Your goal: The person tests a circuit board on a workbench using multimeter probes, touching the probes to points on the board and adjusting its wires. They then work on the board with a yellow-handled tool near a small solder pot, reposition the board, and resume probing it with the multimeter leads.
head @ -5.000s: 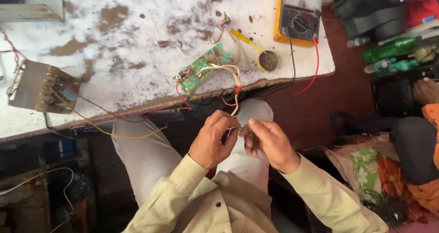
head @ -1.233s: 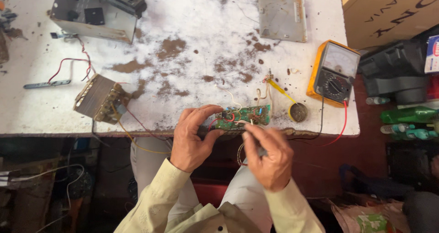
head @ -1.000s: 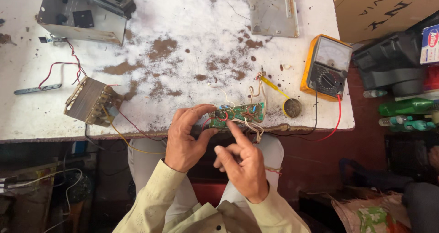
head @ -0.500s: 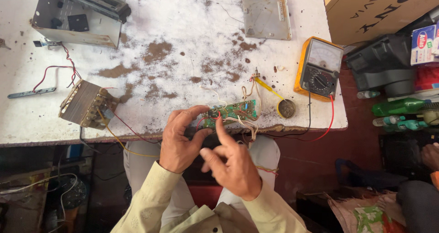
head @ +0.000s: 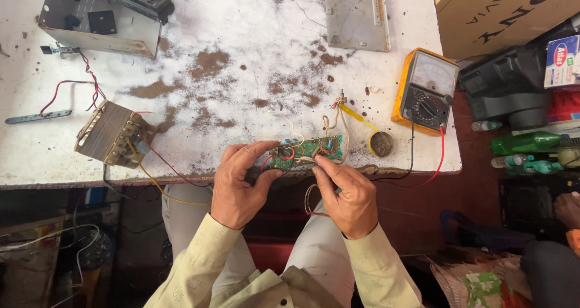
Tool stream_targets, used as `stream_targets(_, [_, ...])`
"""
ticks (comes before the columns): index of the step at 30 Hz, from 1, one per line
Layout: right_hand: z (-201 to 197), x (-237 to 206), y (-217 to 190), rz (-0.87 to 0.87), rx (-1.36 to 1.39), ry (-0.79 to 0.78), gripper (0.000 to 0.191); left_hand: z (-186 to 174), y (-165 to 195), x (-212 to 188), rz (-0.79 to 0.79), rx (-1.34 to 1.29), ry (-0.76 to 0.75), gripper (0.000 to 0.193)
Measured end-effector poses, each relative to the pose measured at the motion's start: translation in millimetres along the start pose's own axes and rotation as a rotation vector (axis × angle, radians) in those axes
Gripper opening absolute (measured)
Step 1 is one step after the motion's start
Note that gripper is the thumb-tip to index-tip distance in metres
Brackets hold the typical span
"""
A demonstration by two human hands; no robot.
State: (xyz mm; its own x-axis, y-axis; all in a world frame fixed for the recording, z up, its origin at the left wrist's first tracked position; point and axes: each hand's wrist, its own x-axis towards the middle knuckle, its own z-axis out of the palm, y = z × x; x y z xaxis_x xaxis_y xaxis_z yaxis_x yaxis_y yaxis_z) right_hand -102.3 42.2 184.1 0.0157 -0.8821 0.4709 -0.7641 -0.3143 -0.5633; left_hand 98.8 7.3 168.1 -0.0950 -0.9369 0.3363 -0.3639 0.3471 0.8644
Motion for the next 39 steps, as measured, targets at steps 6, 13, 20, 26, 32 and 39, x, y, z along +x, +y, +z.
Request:
stream_targets(6, [2,-2,5,0.028,-0.014,0.008,0.020,2,-1,1,0.006,0.014,-0.002,0.051])
stream_targets(13, [2,2,0,0.055,0.007,0.042,0.015,2,-1,2,-0.038,0.018,-0.009,0.051])
stream_targets(20, [2,2,-2,0.069,-0.002,0.069,0.015,3,4,0,-0.095,0.014,0.003,0.052])
stream_targets(26, [2,0,-5,0.078,-0.029,0.074,0.014,1,5,-1,-0.042,0.023,0.023,0.051])
stream_targets(32, [-3,10,-14,0.153,-0.035,0.063,0.022,-3,4,-2,-0.016,0.038,0.033,0.051])
stream_targets(39, [-3,43,-27,-0.323,0.009,-0.133,0.027,-7,0,-5,-0.016,0.007,0.046,0.051])
